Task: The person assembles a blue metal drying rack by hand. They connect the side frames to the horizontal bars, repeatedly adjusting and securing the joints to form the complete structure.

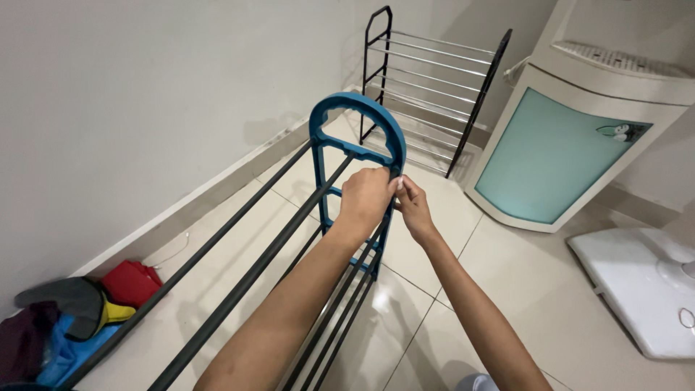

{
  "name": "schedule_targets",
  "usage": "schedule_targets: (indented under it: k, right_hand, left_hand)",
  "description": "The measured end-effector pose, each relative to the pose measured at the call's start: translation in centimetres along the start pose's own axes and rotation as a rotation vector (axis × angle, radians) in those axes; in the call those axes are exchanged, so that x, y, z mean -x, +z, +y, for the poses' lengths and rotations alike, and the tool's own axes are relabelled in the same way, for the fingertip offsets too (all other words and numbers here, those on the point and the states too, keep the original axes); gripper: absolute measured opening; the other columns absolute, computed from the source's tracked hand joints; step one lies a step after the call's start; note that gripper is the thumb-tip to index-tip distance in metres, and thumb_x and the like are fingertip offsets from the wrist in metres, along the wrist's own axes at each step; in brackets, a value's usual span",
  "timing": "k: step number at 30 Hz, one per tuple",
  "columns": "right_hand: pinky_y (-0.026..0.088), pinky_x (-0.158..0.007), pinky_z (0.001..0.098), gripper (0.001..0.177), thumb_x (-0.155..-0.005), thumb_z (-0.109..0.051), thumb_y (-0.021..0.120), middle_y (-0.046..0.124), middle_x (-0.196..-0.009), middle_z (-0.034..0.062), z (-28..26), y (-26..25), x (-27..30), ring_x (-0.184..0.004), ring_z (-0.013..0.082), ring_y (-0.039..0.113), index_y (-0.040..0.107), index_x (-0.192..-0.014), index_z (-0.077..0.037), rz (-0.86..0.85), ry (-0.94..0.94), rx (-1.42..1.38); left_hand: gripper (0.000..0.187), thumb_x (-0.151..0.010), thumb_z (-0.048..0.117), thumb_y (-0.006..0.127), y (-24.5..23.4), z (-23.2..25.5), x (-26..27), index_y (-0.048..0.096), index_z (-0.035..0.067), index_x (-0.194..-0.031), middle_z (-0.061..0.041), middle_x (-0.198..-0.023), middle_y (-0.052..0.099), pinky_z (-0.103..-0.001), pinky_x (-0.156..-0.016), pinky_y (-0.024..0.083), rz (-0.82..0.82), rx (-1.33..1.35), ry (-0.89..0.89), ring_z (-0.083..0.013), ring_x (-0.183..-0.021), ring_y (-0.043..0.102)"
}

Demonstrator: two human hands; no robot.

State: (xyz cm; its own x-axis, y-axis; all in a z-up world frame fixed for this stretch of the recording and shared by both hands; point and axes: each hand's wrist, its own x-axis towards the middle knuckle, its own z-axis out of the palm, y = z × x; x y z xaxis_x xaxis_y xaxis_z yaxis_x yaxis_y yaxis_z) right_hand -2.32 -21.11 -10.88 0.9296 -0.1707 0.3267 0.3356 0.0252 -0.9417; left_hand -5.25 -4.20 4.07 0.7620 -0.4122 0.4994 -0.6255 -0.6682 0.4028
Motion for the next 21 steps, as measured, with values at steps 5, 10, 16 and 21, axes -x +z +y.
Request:
schedule_targets:
  k: [5, 10, 16, 21]
  right_hand:
    - [0.057, -0.080, 0.0274, 0.041, -0.107, -0.046, 0.051, 0.064, -0.103, -0.0034, -1.3, 0.6, 0.4, -0.094, 0.0064, 0.062, 0.064, -0.120, -0.009, -0.017, -0.017, -0.011]
    - [0.054, -0.079, 0.0271, 0.042, -0.106, -0.046, 0.050, 0.066, -0.105, -0.0024, -1.9, 0.4, 0.4, -0.094, 0.0061, 0.062, 0.064, -0.123, -0.009, -0.019, 0.022, 0.025]
    - [0.058, -0.083, 0.0307, 0.045, -0.105, -0.045, 0.050, 0.067, -0.111, -0.0025, -0.1, 0.2, -0.3, -0.101, 0.0085, 0.065, 0.061, -0.127, -0.007, -0.021, 0.013, -0.027]
    - [0.059, -0.083, 0.0311, 0.050, -0.104, -0.043, 0.052, 0.069, -0.114, 0.0016, 1.4, -0.6, -0.7, -0.100, 0.0107, 0.067, 0.051, -0.142, -0.009, -0.011, 0.012, -0.075]
  left_hand:
    - [0.026, -0.091, 0.026, 0.071, -0.6, 0.2, -0.3, 0.075, 0.000, -0.092, -0.018, -0.077, 0.075, -0.040, -0.071, 0.059, -0.090, 0.341, -0.239, -0.0313, -0.074, 0.076]
    - [0.028, -0.088, 0.026, 0.076, -0.5, 0.3, -0.6, 0.076, 0.000, -0.095, -0.017, -0.079, 0.075, -0.038, -0.071, 0.059, -0.081, 0.399, -0.277, -0.0288, -0.074, 0.076]
    - [0.028, -0.090, 0.029, 0.071, 0.1, -0.4, -0.5, 0.074, 0.001, -0.091, -0.017, -0.077, 0.074, -0.043, -0.069, 0.057, -0.071, 0.211, -0.136, -0.0331, -0.075, 0.074]
    - [0.018, -0.090, 0.020, 0.067, 1.9, -0.4, -0.5, 0.071, 0.003, -0.083, -0.017, -0.078, 0.073, -0.044, -0.065, 0.058, 0.036, -0.147, 0.145, -0.0338, -0.075, 0.074]
